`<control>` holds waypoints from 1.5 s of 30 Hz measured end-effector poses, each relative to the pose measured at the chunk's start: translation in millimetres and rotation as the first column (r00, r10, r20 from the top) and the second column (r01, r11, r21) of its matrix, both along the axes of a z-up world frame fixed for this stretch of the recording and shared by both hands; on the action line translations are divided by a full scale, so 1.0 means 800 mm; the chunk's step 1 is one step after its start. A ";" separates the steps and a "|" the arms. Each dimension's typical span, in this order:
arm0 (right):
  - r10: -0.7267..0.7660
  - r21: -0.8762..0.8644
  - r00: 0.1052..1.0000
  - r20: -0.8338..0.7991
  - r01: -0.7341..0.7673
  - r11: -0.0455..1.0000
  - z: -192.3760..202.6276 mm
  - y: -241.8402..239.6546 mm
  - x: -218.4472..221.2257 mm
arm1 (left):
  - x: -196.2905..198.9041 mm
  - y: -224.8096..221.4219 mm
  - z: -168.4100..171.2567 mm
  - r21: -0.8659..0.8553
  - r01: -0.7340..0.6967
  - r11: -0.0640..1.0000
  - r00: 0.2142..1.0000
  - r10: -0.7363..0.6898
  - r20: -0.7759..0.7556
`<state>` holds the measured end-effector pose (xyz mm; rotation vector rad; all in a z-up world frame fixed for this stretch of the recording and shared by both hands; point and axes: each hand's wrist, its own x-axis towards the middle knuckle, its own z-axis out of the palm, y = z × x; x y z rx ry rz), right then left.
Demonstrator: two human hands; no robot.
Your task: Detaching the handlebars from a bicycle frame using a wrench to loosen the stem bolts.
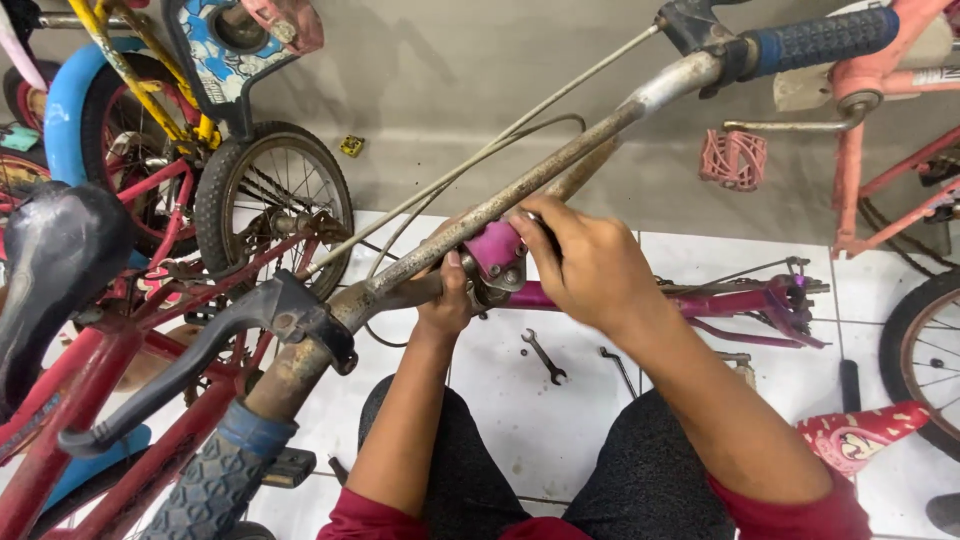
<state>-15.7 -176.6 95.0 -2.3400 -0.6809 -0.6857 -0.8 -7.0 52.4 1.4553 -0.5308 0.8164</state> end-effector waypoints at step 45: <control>-0.355 -0.443 0.836 -0.419 0.153 0.883 0.029 0.078 -0.022 | -0.008 0.012 0.002 0.192 0.135 0.972 0.927 -0.055 -0.372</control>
